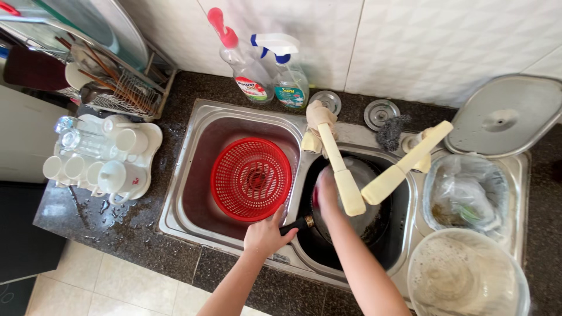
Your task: The person washes a small pot and a frying pan in a kitchen sink. They rinse the pot, then scrub and rinse the frying pan using a red scouring pad and running water.
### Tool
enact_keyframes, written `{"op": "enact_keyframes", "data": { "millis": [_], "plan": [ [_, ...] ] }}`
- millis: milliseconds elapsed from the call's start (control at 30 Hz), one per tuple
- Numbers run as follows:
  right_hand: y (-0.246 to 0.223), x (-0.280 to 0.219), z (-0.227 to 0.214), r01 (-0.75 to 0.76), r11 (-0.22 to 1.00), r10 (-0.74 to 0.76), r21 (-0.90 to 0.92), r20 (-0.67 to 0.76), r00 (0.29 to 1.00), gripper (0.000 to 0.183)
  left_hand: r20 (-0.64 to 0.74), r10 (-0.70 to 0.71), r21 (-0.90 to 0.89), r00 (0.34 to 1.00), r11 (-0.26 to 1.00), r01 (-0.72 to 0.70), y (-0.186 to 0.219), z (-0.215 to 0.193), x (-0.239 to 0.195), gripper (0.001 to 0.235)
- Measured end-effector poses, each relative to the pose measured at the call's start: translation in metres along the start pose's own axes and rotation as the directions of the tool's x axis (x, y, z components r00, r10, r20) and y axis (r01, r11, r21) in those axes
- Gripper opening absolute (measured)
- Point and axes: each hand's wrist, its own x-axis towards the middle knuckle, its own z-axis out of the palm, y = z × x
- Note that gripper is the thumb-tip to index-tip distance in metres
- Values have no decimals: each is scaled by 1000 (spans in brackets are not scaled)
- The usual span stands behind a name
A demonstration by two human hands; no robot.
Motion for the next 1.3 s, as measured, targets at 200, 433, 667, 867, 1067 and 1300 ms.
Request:
{"op": "enact_keyframes", "data": {
  "millis": [200, 433, 667, 867, 1067, 1300],
  "plan": [
    [-11, -82, -120, -191, 368, 593, -910, 71, 802, 58, 14, -12, -54, 1000, 998, 13, -3, 6, 3, 87],
    [-3, -6, -102, 29, 811, -29, -584, 9, 1000, 36, -19, 11, -111, 1000, 994, -13, -8, 8, 3, 85],
    [-16, -65, -84, -43, 753, 98, -657, 48, 994, 37, 54, -12, -54, 998, 998, 15, -7, 1, 7, 88],
    [9, 56, -78, -108, 802, -8, -588, -192, 981, 49, 41, -9, -60, 999, 998, 11, -9, 2, 9, 85],
    [22, -8, -4, -24, 935, 0, -355, -66, 998, 55, 19, 15, -56, 1000, 998, -14, -12, 7, 7, 83],
    [28, -59, -57, -90, 911, 272, -402, 424, 864, 46, -10, 23, -43, 1000, 999, -23, -15, 12, 3, 88]
  ]
}}
